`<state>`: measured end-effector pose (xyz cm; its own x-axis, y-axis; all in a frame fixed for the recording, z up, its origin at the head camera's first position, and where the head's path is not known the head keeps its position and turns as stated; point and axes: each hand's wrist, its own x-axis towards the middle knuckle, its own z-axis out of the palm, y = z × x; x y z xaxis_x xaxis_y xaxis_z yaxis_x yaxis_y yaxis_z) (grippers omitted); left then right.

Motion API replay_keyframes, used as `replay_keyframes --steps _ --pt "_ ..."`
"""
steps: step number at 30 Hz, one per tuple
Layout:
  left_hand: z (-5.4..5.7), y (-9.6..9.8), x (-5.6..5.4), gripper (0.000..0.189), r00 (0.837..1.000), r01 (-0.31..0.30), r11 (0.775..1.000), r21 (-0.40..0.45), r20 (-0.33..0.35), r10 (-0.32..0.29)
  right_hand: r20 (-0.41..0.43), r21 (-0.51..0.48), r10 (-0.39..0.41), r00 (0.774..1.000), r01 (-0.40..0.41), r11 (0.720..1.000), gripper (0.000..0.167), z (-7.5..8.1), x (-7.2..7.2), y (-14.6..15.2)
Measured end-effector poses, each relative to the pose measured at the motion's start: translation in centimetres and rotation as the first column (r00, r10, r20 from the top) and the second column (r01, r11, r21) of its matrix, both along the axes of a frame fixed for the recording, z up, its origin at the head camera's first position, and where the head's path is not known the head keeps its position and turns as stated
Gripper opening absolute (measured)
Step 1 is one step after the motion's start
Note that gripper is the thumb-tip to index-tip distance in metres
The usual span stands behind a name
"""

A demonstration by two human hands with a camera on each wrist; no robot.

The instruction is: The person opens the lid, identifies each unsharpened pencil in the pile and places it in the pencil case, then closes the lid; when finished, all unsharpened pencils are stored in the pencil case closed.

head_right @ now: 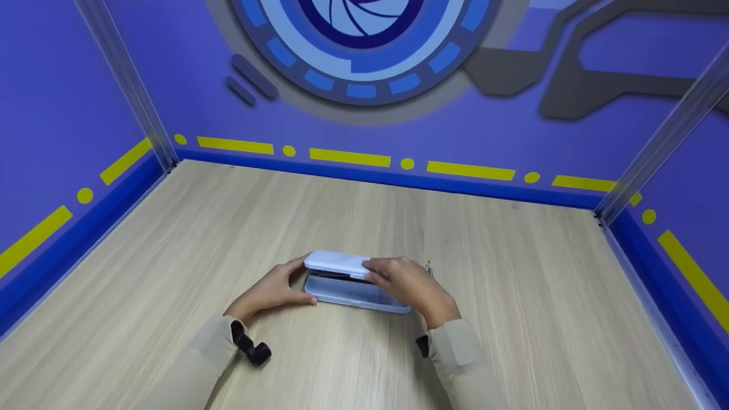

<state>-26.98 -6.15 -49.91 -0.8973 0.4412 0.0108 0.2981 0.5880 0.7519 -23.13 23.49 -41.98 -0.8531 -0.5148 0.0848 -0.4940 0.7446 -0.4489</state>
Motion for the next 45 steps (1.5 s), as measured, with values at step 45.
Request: replay_keyframes --steps 45 --pt "-0.2 0.1 -0.2 0.108 0.998 0.055 0.998 -0.008 -0.027 -0.055 -0.015 0.102 -0.153 0.988 0.154 0.983 0.047 -2.6 2.6 -2.4"
